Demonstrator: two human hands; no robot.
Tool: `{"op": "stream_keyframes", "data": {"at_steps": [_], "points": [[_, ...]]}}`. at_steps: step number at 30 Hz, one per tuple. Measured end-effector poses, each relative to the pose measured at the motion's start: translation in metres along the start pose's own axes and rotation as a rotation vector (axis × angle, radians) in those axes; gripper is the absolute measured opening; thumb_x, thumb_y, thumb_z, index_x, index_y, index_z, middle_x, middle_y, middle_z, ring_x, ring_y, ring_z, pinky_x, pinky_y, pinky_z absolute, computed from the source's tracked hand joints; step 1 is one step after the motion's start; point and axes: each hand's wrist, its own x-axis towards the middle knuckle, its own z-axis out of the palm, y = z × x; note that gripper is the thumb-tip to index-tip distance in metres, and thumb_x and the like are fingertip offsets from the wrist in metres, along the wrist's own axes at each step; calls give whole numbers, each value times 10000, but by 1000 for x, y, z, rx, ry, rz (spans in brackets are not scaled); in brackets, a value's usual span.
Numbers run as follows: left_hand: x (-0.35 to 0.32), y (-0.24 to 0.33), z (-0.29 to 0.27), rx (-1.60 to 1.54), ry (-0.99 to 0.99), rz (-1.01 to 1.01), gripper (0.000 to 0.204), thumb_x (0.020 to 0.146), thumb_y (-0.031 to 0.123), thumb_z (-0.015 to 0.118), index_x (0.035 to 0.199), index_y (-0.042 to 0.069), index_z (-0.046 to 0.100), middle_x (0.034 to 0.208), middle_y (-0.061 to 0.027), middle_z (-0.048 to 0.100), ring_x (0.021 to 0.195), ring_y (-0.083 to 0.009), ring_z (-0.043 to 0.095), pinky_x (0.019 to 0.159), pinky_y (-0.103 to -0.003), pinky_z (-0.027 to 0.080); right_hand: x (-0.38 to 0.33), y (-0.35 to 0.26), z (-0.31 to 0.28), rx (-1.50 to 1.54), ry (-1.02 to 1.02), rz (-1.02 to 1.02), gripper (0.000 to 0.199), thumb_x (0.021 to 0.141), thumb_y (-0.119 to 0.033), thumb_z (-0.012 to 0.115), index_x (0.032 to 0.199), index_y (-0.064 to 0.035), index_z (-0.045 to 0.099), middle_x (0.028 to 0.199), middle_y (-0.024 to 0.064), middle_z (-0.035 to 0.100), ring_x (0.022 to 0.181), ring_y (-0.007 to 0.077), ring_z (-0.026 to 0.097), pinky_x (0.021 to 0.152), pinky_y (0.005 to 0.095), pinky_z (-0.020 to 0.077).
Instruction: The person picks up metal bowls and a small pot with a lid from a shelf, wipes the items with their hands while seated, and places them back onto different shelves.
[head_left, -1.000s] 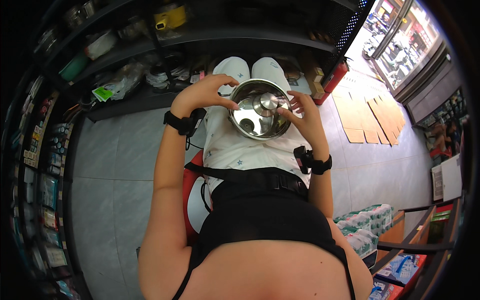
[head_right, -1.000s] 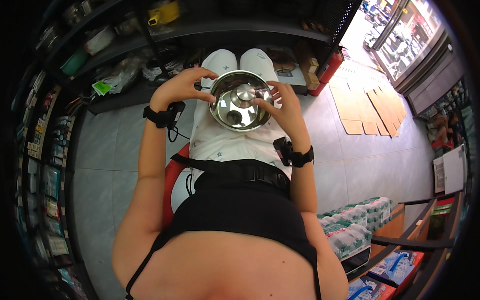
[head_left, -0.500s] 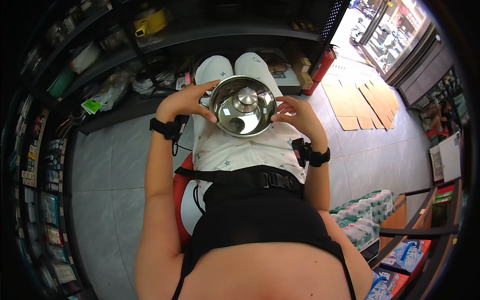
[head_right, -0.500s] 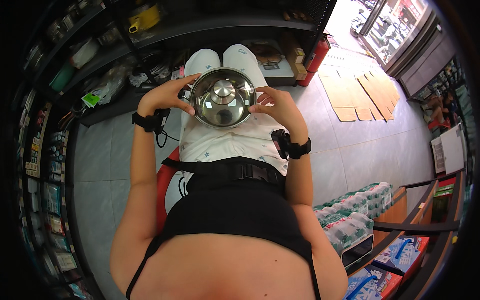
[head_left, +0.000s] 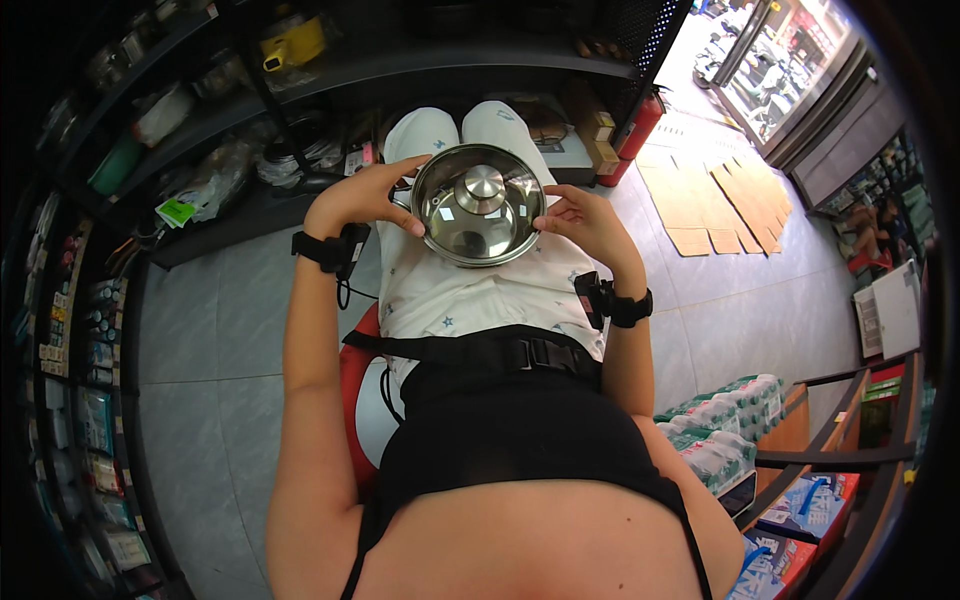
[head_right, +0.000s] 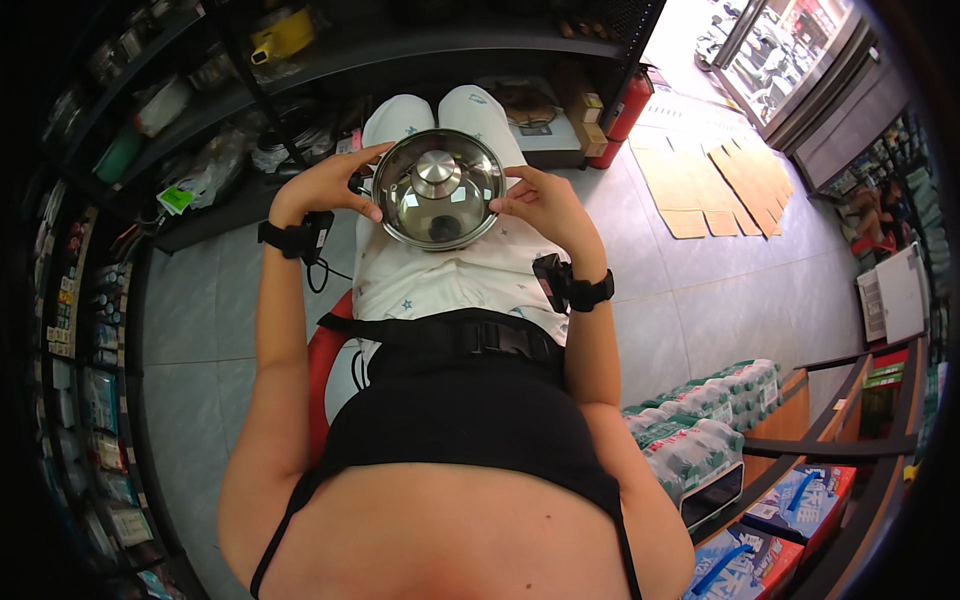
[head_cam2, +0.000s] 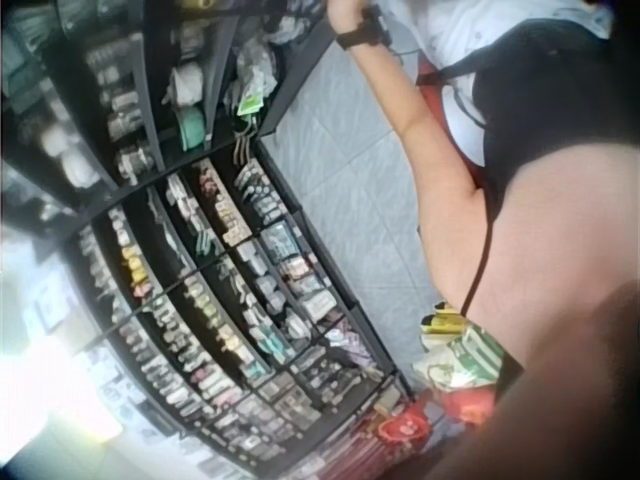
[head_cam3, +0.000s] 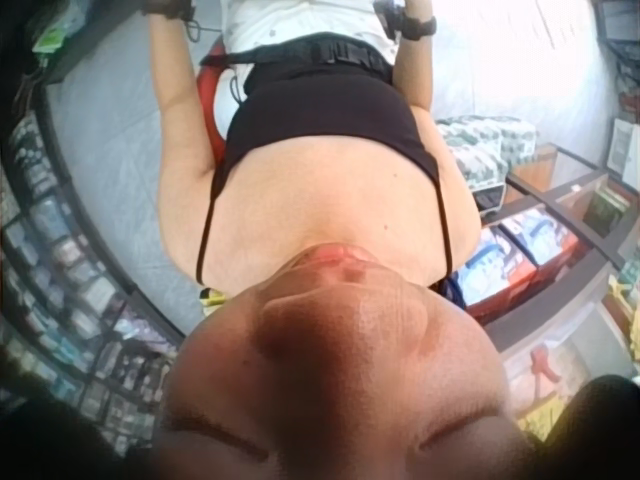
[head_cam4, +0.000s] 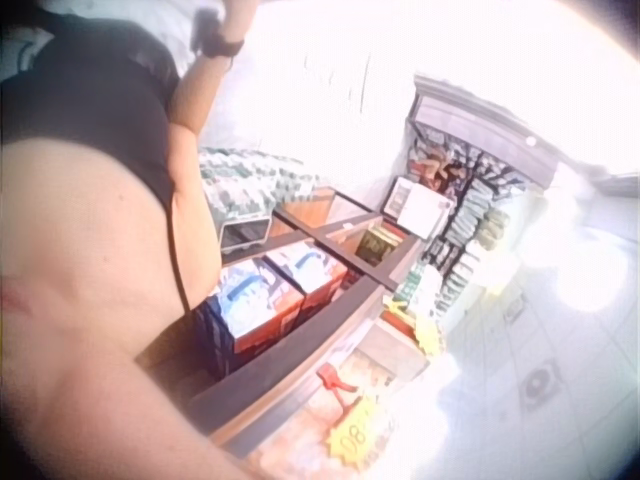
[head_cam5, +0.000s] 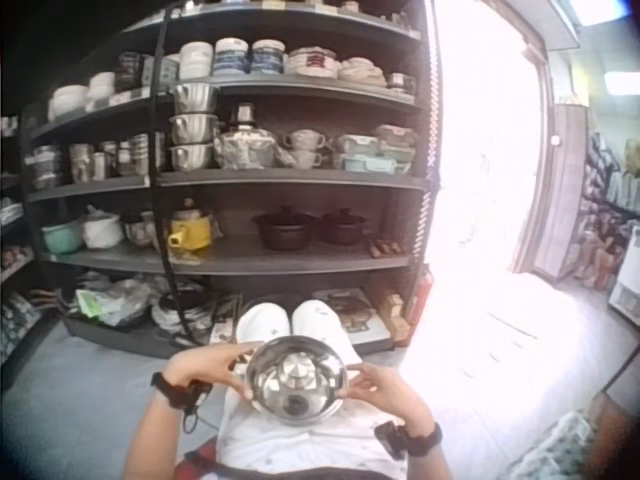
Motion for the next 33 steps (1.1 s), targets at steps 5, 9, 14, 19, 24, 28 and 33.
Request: {"op": "stream_keyframes", "data": {"at_steps": [5, 9, 14, 19, 24, 28, 33], "points": [[-3, 6, -1, -21, -5, 2, 1063, 474, 267, 867, 1388, 121, 345, 1218, -119, 548, 1085, -271, 514, 955, -382, 387, -2, 3, -5, 117, -53, -8, 440, 789, -63, 678, 1197, 4, 527, 825, 58, 640, 727, 81, 598, 695, 197, 478], [-2, -1, -1, -52, -5, 20, 1081, 462, 278, 871, 1392, 128, 340, 1220, -119, 546, 1097, -266, 509, 960, -383, 383, -4, -4, -8, 79, -72, 0, 456, 786, -46, 675, 1215, -17, 524, 832, 51, 630, 740, 78, 595, 703, 192, 477], [-2, -4, -2, -33, -21, 45, 1089, 456, 309, 876, 1389, 126, 344, 1211, -134, 548, 1103, -272, 513, 969, -386, 379, -4, -3, -7, 129, -35, -7, 449, 749, -33, 692, 1173, -5, 549, 783, 53, 643, 689, 88, 591, 666, 211, 477], [-2, -6, -2, 32, -5, -30, 1040, 460, 327, 876, 1347, 81, 390, 1163, -168, 565, 1091, -292, 524, 965, -383, 384, -1, -4, -5, 187, -16, -16, 435, 780, -45, 676, 1187, -7, 527, 799, 39, 624, 713, 71, 586, 679, 195, 471], [-4, -11, 0, 191, 29, -151, 914, 464, 312, 876, 1245, 36, 488, 1088, -166, 599, 1049, -281, 551, 938, -351, 406, 0, -8, -2, 166, -44, -26, 440, 799, -62, 675, 1199, -5, 500, 796, 16, 583, 714, 52, 565, 673, 179, 457], [4, -22, 3, 294, -53, -141, 702, 508, 284, 851, 1095, 11, 578, 972, -149, 627, 934, -265, 590, 823, -340, 459, 1, -9, 2, 226, 53, -75, 427, 787, -66, 689, 1164, -2, 499, 790, 7, 566, 707, 45, 534, 666, 176, 444], [5, -3, 9, 217, -125, -213, 481, 552, 169, 808, 964, -1, 625, 833, -129, 631, 807, -258, 617, 713, -330, 487, 2, -7, 2, 202, 91, -130, 404, 760, -72, 702, 1116, -13, 521, 764, 22, 584, 714, 62, 551, 699, 210, 452]]}}
